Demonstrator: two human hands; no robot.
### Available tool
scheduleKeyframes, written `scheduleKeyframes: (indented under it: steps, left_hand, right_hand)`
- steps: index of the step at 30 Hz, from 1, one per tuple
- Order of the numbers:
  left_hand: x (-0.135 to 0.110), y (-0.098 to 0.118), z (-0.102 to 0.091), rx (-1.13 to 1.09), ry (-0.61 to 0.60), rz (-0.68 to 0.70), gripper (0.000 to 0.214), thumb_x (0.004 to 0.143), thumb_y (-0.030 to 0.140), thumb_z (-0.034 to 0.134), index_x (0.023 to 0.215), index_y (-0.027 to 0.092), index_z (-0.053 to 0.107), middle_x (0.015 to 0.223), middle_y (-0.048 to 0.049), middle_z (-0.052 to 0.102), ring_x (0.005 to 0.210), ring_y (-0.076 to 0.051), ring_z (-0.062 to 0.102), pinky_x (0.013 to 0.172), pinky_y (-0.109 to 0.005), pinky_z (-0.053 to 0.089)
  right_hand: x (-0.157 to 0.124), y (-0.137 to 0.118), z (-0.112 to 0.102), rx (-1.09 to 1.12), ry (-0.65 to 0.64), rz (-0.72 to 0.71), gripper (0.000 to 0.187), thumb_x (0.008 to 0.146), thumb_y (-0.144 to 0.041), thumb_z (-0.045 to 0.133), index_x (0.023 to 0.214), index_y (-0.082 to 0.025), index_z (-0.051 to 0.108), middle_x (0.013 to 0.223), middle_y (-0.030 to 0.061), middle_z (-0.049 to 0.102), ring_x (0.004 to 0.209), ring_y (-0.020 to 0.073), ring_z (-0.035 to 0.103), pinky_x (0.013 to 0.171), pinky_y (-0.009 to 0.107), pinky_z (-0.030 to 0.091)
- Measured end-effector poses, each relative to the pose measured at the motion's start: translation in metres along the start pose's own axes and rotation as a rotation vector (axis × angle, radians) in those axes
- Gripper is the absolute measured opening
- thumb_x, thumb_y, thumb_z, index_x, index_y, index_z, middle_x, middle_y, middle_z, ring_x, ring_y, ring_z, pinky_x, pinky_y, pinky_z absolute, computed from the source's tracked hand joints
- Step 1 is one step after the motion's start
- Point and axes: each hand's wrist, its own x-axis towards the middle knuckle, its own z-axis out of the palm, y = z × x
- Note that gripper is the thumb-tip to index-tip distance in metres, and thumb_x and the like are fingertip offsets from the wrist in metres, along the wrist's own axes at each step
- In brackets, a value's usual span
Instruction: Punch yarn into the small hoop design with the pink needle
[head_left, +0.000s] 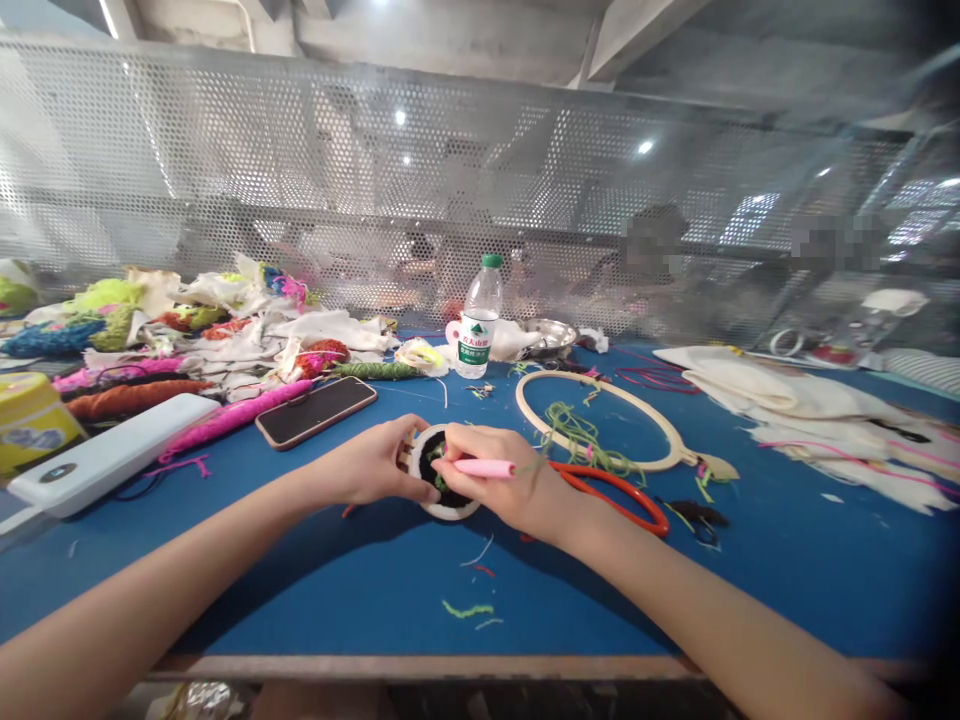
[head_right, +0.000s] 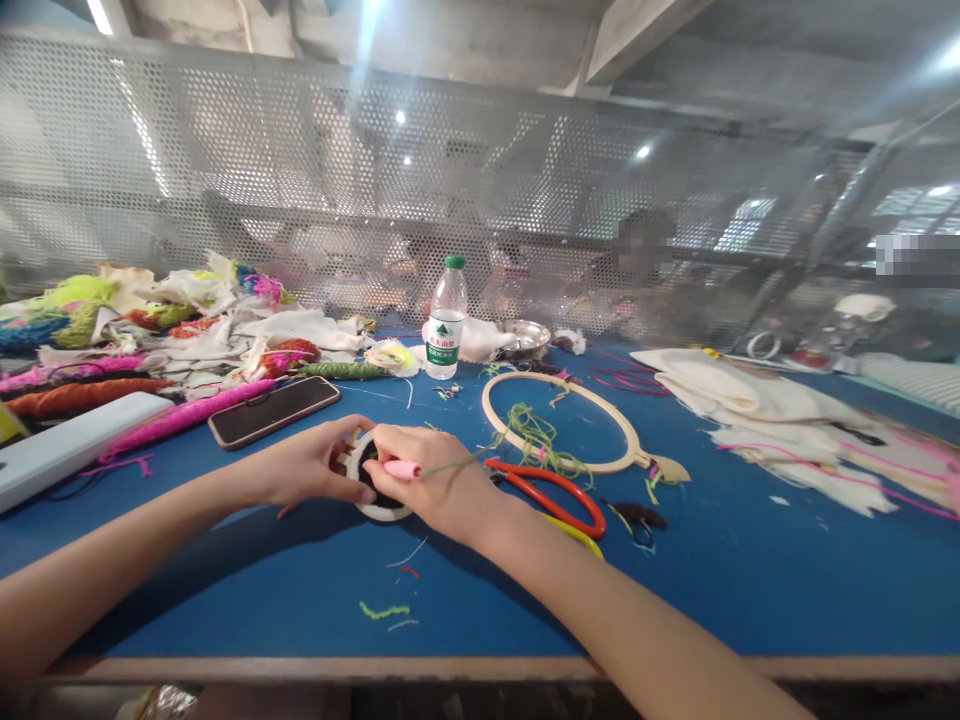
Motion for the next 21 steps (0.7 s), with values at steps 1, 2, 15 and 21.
scheduleKeyframes:
  steps: [1,2,15,21]
  left_hand:
    - [0.0,0.0,0.001,0.021,0.014,0.019,0.05,0.059,0.03,0.069,0.101,0.017,0.045,0.075,0.0024,0.058,0.066,-0.013,0.053,0.055,-0.021,0.036]
    - [0.0,0.0,0.002,0.044,0.029,0.038,0.05,0.058,0.031,0.069,0.101,0.017,0.046,0.075,0.0026,0.057,0.067,-0.013,0.053,0.055,-0.021,0.036]
    - [0.004,-0.006,-0.026,0.051,-0.075,0.239,0.068,0.053,0.027,0.075,0.114,0.019,0.046,0.112,-0.0064,0.052,0.1,-0.021,0.048,0.08,-0.031,0.038]
    - [0.006,0.001,-0.023,-0.002,-0.011,0.34,0.029,0.071,0.016,0.057,0.1,0.016,0.056,0.097,-0.0032,0.061,0.09,-0.017,0.055,0.08,-0.031,0.041]
  right_hand:
    - [0.0,0.0,0.001,0.016,0.0,0.008,0.021,0.082,-0.021,0.048,0.065,-0.02,0.037,0.065,-0.0026,0.048,0.061,0.0106,0.044,0.056,0.022,0.03]
    - [0.001,0.0,0.003,0.029,0.006,0.017,0.021,0.082,-0.021,0.049,0.065,-0.02,0.037,0.066,-0.0025,0.048,0.062,0.0106,0.044,0.056,0.022,0.03]
    - [-0.001,0.009,0.008,0.401,0.138,0.161,0.015,0.085,-0.032,0.047,0.076,-0.02,0.046,0.069,-0.0029,0.052,0.063,0.0108,0.047,0.058,0.023,0.036]
    - [-0.001,0.011,0.008,0.454,0.168,0.154,0.016,0.084,-0.034,0.048,0.076,-0.02,0.048,0.071,-0.0024,0.053,0.066,0.0113,0.05,0.06,0.024,0.038]
